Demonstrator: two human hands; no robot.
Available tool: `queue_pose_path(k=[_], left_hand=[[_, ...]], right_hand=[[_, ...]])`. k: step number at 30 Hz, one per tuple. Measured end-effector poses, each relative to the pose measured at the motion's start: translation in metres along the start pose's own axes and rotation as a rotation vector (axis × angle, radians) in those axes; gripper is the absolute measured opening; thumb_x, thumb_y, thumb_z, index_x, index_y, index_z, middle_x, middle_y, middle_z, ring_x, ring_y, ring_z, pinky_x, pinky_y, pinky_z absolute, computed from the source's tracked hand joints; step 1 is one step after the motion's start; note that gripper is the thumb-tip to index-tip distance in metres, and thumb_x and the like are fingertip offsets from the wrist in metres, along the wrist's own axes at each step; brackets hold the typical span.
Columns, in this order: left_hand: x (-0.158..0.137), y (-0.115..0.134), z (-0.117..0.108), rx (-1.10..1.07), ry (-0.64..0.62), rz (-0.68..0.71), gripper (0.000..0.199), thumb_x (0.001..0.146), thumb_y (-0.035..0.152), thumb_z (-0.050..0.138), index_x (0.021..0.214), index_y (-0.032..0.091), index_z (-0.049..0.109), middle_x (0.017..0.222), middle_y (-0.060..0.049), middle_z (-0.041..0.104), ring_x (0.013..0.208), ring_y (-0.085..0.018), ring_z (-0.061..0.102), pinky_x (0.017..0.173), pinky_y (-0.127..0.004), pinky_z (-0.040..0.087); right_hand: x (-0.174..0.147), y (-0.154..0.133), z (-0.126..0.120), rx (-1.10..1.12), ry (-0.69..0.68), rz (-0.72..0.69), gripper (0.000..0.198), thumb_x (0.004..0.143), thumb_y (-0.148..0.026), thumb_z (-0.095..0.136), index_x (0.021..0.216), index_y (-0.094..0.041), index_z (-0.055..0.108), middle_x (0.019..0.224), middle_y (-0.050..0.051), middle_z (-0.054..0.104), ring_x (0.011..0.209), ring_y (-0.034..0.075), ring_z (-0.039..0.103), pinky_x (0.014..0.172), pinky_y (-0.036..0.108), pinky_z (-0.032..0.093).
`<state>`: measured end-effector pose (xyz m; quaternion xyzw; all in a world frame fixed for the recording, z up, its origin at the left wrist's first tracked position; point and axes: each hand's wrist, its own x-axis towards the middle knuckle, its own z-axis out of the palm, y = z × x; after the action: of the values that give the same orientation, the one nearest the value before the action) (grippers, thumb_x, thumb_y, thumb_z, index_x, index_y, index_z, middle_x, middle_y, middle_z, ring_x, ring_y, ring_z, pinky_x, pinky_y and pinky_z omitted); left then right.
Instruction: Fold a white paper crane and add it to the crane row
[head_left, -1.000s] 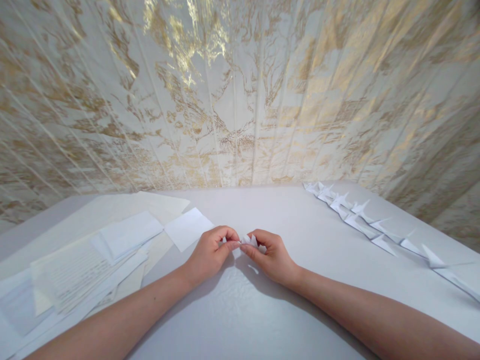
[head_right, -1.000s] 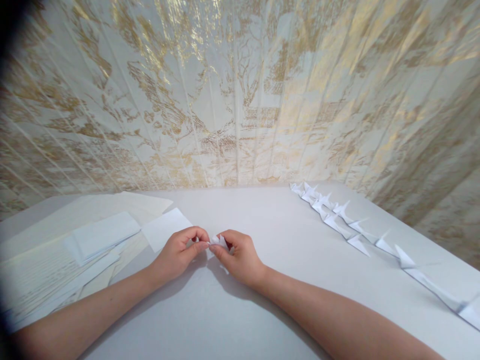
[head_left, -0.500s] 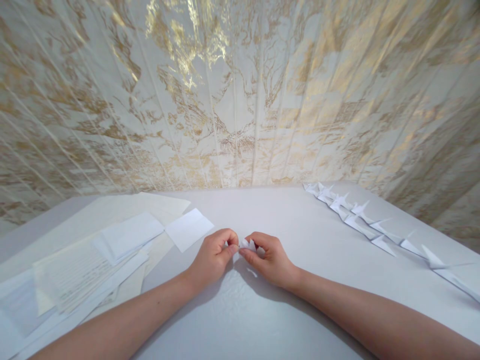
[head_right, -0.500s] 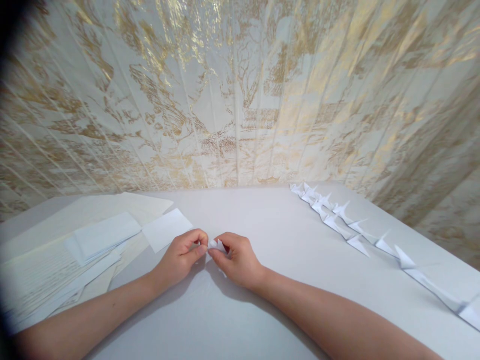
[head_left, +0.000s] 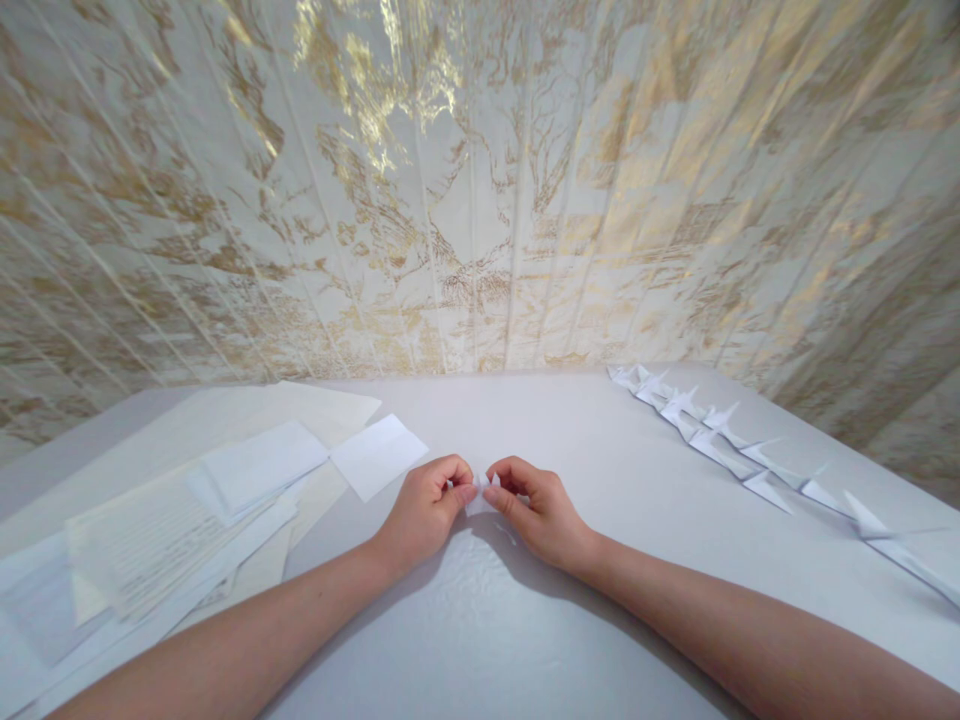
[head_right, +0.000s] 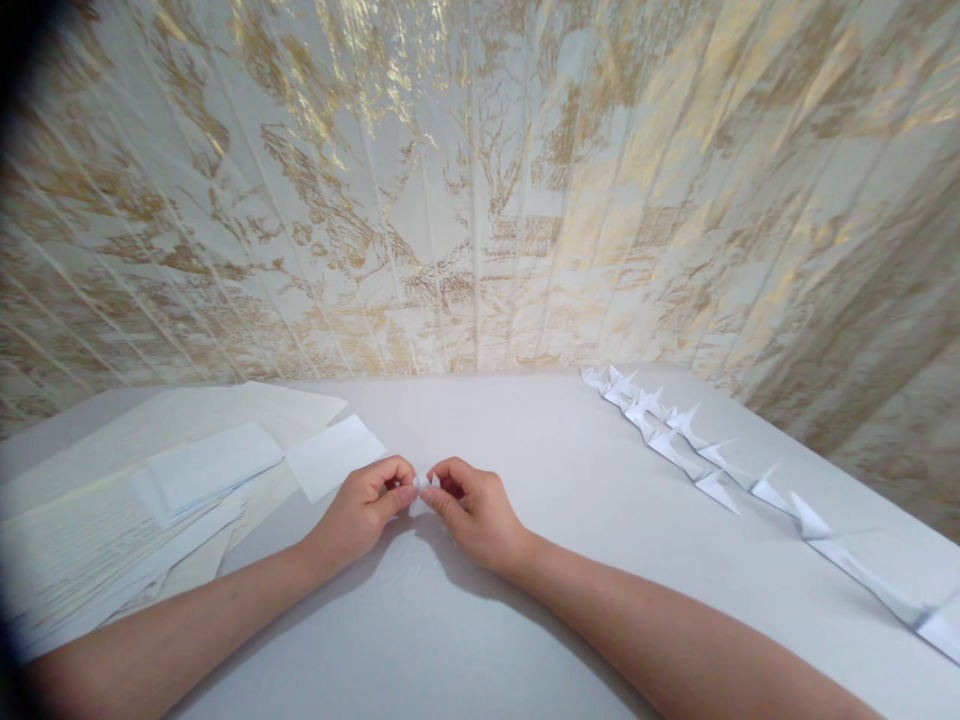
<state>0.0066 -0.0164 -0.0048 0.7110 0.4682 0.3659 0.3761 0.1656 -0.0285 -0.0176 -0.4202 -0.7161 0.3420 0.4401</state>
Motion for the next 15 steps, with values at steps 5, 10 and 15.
queue_pose_path(k=[5,10,15], left_hand=[[0.0008,-0.0006,0.0019,0.044,0.023,0.004,0.014,0.068,0.023,0.049,0.056,0.019,0.044,0.050,0.006,0.040,0.052,-0.011,0.038,0.052,-0.023,0.030],[0.0012,-0.0015,0.0032,0.072,0.033,0.023,0.014,0.067,0.022,0.049,0.055,0.019,0.044,0.049,0.006,0.041,0.052,-0.011,0.038,0.052,-0.023,0.031],[0.0009,0.0001,0.0031,0.035,0.044,0.001,0.014,0.067,0.024,0.050,0.055,0.018,0.047,0.049,0.006,0.042,0.051,-0.011,0.039,0.052,-0.023,0.031]], right_hand=[[0.0005,0.0049,0.0001,0.037,0.050,0.036,0.016,0.075,-0.028,0.049,0.066,-0.016,0.054,0.055,-0.003,0.047,0.053,0.009,0.040,0.053,0.022,0.034],[0.0033,0.0067,-0.0009,0.120,0.050,0.134,0.027,0.077,-0.034,0.046,0.056,-0.017,0.048,0.051,-0.003,0.045,0.051,0.009,0.039,0.051,0.022,0.033],[0.0042,0.0078,-0.0005,0.104,-0.032,0.132,0.027,0.071,-0.040,0.057,0.061,-0.016,0.049,0.050,-0.007,0.037,0.047,0.007,0.032,0.045,0.020,0.026]])
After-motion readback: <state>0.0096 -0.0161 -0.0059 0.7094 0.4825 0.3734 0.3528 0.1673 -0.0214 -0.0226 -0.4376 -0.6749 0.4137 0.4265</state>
